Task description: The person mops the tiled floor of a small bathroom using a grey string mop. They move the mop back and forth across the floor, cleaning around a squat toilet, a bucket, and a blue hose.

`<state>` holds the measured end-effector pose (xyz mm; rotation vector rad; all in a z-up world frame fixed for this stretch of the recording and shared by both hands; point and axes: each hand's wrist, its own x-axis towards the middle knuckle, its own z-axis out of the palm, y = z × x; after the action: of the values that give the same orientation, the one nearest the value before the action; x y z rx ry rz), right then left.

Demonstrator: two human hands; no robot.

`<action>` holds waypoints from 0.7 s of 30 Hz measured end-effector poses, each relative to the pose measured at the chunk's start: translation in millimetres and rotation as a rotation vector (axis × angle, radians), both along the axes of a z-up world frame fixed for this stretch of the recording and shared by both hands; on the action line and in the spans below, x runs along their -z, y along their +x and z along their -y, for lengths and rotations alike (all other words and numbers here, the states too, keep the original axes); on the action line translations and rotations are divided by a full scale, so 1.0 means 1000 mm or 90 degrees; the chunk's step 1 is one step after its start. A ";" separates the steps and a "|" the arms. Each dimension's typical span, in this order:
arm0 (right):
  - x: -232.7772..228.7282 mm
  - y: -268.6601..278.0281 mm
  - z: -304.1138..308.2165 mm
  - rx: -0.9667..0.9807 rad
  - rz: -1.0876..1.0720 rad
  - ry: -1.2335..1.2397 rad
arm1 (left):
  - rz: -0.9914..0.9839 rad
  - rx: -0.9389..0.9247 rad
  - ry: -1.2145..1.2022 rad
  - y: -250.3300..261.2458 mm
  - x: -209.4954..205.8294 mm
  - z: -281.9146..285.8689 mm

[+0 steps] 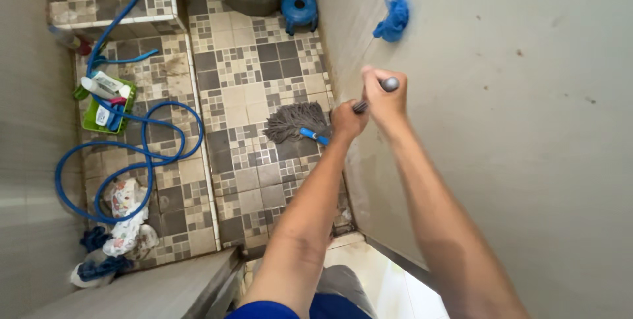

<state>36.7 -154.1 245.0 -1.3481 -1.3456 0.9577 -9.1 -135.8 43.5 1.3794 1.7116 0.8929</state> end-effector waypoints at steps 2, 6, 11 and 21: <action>-0.019 0.022 -0.005 -0.238 0.020 -0.033 | 0.042 -0.020 -0.014 -0.001 -0.007 0.004; -0.024 0.040 -0.012 -0.372 -0.184 -0.010 | 0.083 -0.071 0.046 0.018 -0.029 0.009; -0.011 0.039 -0.014 -0.242 -0.154 -0.083 | 0.039 -0.002 -0.036 0.009 -0.041 0.011; 0.004 0.009 -0.004 -0.143 -0.145 -0.081 | 0.057 0.024 -0.037 -0.012 -0.032 0.025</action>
<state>45.8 -149.7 241.0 -1.1557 -1.2964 1.3271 -21.0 -160.5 75.6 1.3109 1.6263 0.8638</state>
